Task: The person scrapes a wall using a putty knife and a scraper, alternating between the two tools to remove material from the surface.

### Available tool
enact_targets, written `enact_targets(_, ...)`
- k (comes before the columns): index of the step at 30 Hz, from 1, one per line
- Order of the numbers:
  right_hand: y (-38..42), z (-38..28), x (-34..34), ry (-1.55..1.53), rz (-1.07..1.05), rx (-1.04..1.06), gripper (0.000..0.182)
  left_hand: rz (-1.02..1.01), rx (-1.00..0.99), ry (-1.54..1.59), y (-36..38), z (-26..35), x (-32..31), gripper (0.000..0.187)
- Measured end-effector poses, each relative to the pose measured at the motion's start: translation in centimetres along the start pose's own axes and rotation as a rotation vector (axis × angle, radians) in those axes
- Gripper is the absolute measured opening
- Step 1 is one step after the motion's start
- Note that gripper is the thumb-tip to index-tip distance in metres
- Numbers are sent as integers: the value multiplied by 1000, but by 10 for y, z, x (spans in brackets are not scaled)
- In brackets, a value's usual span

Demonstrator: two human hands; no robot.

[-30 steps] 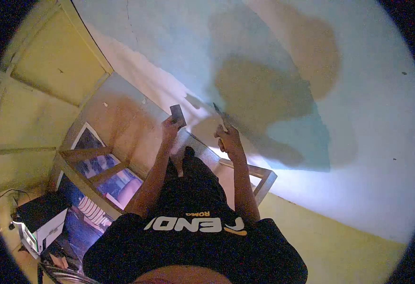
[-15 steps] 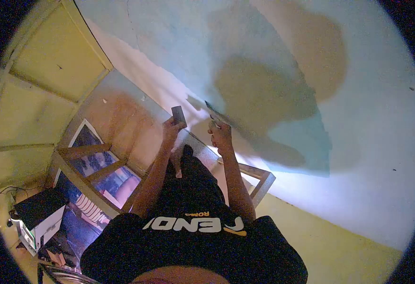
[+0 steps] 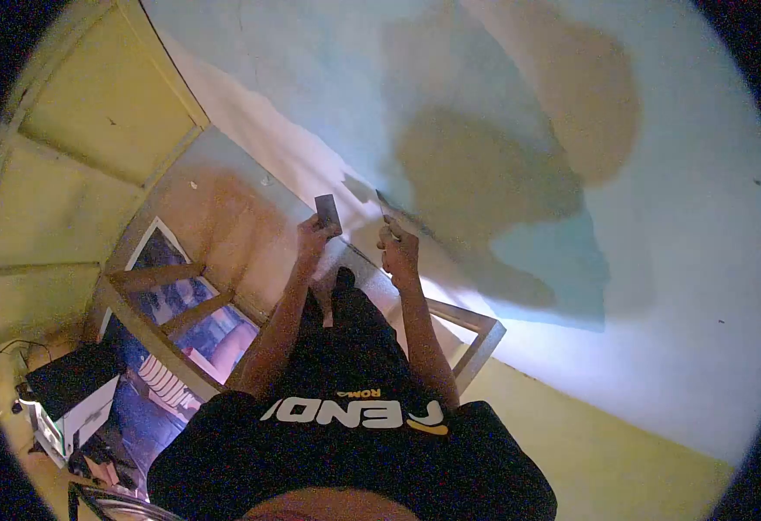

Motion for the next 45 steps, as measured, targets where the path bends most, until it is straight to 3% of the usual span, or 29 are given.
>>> enact_targets(10, 0, 2, -5, -137, 31, -55, 48, -22, -60, 73, -11, -14, 4, 20)
enact_targets(13, -3, 3, -7, -122, 13, -18, 48, -9, -52, -171, -8, -10, 12, 18)
enact_targets(16, -2, 5, -6, -142, 26, 14, 48, -33, -42, -18, -5, -9, 5, 15)
enact_targets(22, 0, -2, -7, -61, 35, 32, 45, -71, -32, -20, 3, 12, -6, 15)
enact_targets(25, 6, 2, -7, -168, 38, 9, 44, -19, -1, -177, 9, 23, -7, 14)
enact_targets(29, -1, 3, -7, -133, 25, 11, 47, -66, -67, -138, -3, -7, 0, 14)
enact_targets(34, 10, 1, -6, -207, 71, -39, 47, -116, -42, -35, 8, 19, -10, 17)
enact_targets(37, -3, -4, -13, -155, 20, 38, 46, -92, -14, -110, 17, 29, -10, 18)
enact_targets(40, -1, 5, -21, -152, 72, 39, 46, -76, 9, -99, 10, 13, -10, 19)
enact_targets(41, 5, 10, -19, -242, 87, -47, 46, -80, 0, -100, 7, 5, -8, 18)
enact_targets(44, 0, 2, -11, -198, 23, -49, 45, -83, -7, -108, 3, -9, -2, 18)
enact_targets(45, -10, 11, -13, -141, -14, 49, 45, -90, 8, -115, 13, 10, -7, 18)
Point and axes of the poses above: each hand's wrist, its own y-axis away from the middle knuckle, its own x-axis out of the back of the hand, z = x × y, the point moved 7 cm from there along -y, towards the middle knuckle, and after that the axes turned 2 degrees about -z, right-handed, at the moved point
